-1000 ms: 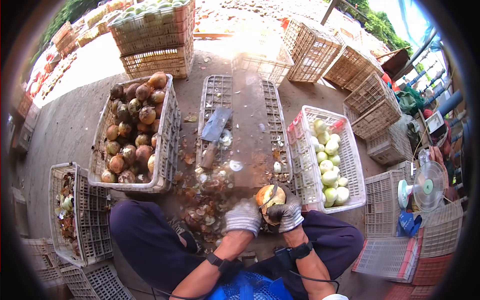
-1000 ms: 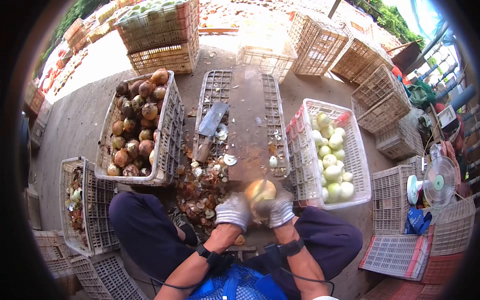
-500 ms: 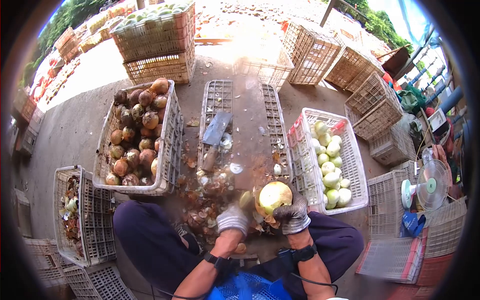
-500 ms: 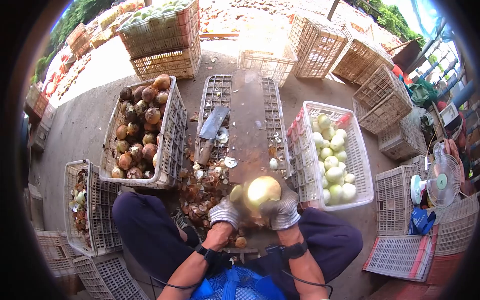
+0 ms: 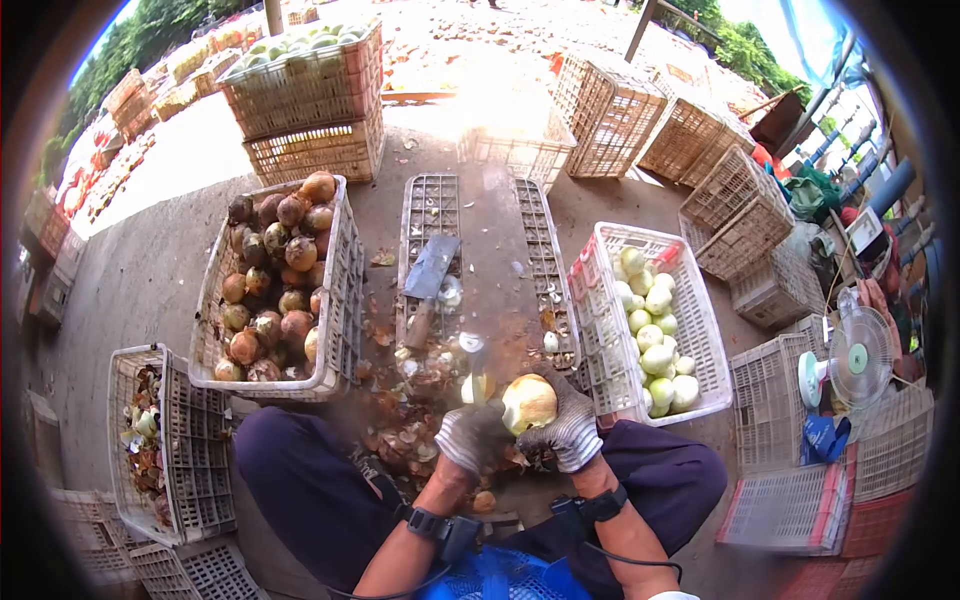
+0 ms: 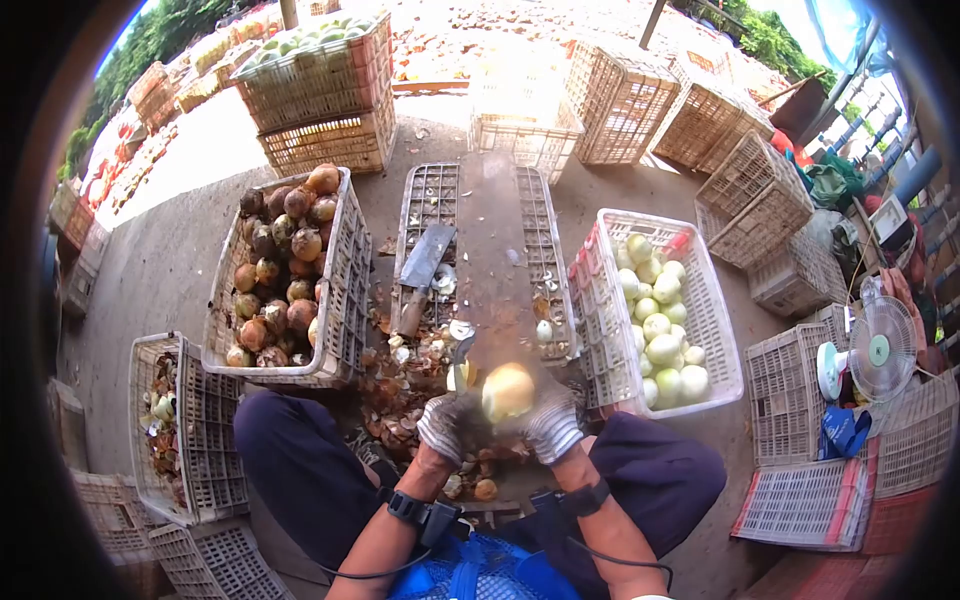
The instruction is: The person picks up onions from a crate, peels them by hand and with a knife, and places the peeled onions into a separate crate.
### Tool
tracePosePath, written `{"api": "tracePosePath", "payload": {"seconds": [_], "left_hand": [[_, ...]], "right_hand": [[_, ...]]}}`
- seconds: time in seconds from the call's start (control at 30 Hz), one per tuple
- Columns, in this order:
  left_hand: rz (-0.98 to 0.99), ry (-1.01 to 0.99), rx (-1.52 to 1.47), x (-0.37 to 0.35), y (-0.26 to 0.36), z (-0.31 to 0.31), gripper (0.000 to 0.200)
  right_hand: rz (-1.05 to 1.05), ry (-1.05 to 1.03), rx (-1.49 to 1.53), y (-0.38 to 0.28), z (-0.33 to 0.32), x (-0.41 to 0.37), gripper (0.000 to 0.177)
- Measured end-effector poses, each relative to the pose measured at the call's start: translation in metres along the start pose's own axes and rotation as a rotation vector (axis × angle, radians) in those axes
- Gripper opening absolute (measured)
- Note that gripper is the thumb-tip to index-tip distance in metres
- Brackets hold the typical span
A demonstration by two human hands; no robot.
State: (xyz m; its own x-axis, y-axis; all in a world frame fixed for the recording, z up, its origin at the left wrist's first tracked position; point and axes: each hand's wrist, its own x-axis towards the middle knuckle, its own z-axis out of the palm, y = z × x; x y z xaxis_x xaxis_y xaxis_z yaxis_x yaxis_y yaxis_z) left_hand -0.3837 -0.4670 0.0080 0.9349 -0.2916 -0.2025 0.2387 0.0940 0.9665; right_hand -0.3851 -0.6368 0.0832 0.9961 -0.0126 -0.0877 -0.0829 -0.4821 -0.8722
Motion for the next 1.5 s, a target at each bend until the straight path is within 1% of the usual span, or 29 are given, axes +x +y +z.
{"api": "tracePosePath", "payload": {"seconds": [0.03, 0.07, 0.1, 0.13, 0.2, 0.27, 0.3, 0.37, 0.47, 0.5, 0.57, 0.6, 0.7, 0.73, 0.8, 0.87, 0.9, 0.93, 1.0, 1.03, 1.1, 1.17, 1.2, 1.23, 1.3, 1.33, 1.4, 1.43, 1.5], "left_hand": [[0.106, -0.005, 0.297, 0.002, -0.010, -0.003, 0.013], [0.213, 0.021, 0.593, 0.001, -0.001, -0.004, 0.015], [0.252, 0.033, 0.712, 0.000, 0.009, -0.005, 0.014], [0.290, 0.045, 0.831, -0.001, 0.018, -0.006, 0.014], [0.324, 0.070, 0.576, 0.010, -0.020, -0.012, 0.016], [0.247, 0.120, 0.175, 0.016, -0.053, -0.016, 0.019], [0.151, 0.159, -0.101, 0.017, -0.059, -0.012, 0.022], [0.139, 0.185, -0.277, 0.012, -0.070, -0.014, 0.025], [0.306, 0.162, 0.119, 0.008, -0.061, -0.026, 0.032], [0.299, 0.160, 0.316, 0.007, -0.045, -0.027, 0.035], [0.233, 0.160, 0.226, 0.007, -0.032, -0.029, 0.041], [0.173, 0.161, -0.061, 0.008, -0.029, -0.030, 0.043], [0.141, 0.174, -0.009, 0.007, -0.017, -0.029, 0.053], [0.148, 0.192, -0.028, -0.001, 0.008, -0.023, 0.054], [0.083, 0.191, -0.344, -0.009, 0.034, -0.017, 0.055], [-0.068, 0.146, -0.937, -0.011, 0.042, -0.017, 0.056], [0.012, 0.194, -0.612, -0.010, 0.035, -0.018, 0.056], [0.092, 0.236, -0.285, -0.007, 0.029, -0.019, 0.056], [0.180, 0.258, 0.008, -0.004, 0.023, -0.020, 0.054], [0.187, 0.245, -0.025, -0.006, 0.034, -0.018, 0.052], [0.222, 0.215, 0.093, -0.011, 0.042, -0.020, 0.047], [0.280, 0.179, 0.394, -0.015, 0.042, -0.027, 0.044], [0.347, 0.196, 0.401, -0.014, 0.038, -0.026, 0.042], [0.413, 0.213, 0.407, -0.011, 0.034, -0.022, 0.039], [0.427, 0.240, 0.406, -0.012, 0.035, -0.015, 0.034], [0.375, 0.250, 0.397, -0.017, 0.044, -0.010, 0.030], [0.408, 0.244, 0.377, -0.018, 0.046, -0.006, 0.024], [0.492, 0.229, 0.364, -0.016, 0.042, -0.006, 0.021], [0.416, 0.206, 0.069, -0.018, 0.044, -0.002, 0.018]], "right_hand": [[0.013, -0.035, -0.192, -0.010, 0.003, 0.001, 0.097], [0.028, -0.100, -0.267, -0.022, 0.007, 0.003, 0.099], [0.041, -0.162, -0.370, -0.029, 0.012, 0.000, 0.104], [0.055, -0.185, -0.374, -0.029, 0.017, -0.001, 0.104], [0.027, -0.190, -0.384, -0.018, 0.028, -0.004, 0.104], [-0.060, -0.152, -0.401, 0.000, 0.040, -0.004, 0.103], [-0.081, -0.152, -0.389, -0.006, 0.039, -0.005, 0.103], [-0.103, -0.146, -0.365, -0.021, 0.032, -0.006, 0.103], [-0.065, -0.124, -0.324, -0.042, 0.020, -0.006, 0.108], [-0.073, -0.082, -0.269, -0.040, 0.018, -0.006, 0.109], [-0.090, 0.006, -0.156, -0.027, 0.017, -0.008, 0.112], [-0.014, -0.035, -0.070, -0.023, 0.018, -0.004, 0.112], [-0.094, -0.038, -0.106, -0.019, 0.018, -0.006, 0.108], [-0.090, -0.041, -0.088, -0.019, 0.018, -0.006, 0.106], [0.011, -0.056, 0.038, -0.018, 0.019, -0.009, 0.101], [-0.020, -0.096, 0.001, -0.027, 0.013, -0.006, 0.096], [-0.035, -0.116, -0.019, -0.034, 0.008, -0.006, 0.094], [0.048, -0.138, -0.012, -0.040, 0.005, -0.007, 0.090], [0.208, -0.185, 0.001, -0.048, 0.000, -0.009, 0.083], [0.226, -0.205, -0.010, -0.036, 0.003, -0.008, 0.081], [0.265, -0.248, -0.033, -0.001, 0.015, -0.011, 0.077], [0.135, -0.137, 0.095, 0.002, 0.026, -0.021, 0.074], [0.070, -0.083, 0.157, 0.002, 0.030, -0.023, 0.072], [0.073, -0.078, 0.273, -0.001, 0.030, -0.023, 0.073], [0.079, -0.059, 0.511, -0.008, 0.028, -0.022, 0.074], [0.075, -0.052, 0.497, -0.015, 0.027, -0.021, 0.075], [0.064, -0.039, 0.463, -0.026, 0.021, -0.017, 0.077], [0.045, -0.023, 0.454, -0.026, 0.018, -0.014, 0.078], [0.011, 0.007, 0.436, -0.023, 0.011, -0.011, 0.080]]}}
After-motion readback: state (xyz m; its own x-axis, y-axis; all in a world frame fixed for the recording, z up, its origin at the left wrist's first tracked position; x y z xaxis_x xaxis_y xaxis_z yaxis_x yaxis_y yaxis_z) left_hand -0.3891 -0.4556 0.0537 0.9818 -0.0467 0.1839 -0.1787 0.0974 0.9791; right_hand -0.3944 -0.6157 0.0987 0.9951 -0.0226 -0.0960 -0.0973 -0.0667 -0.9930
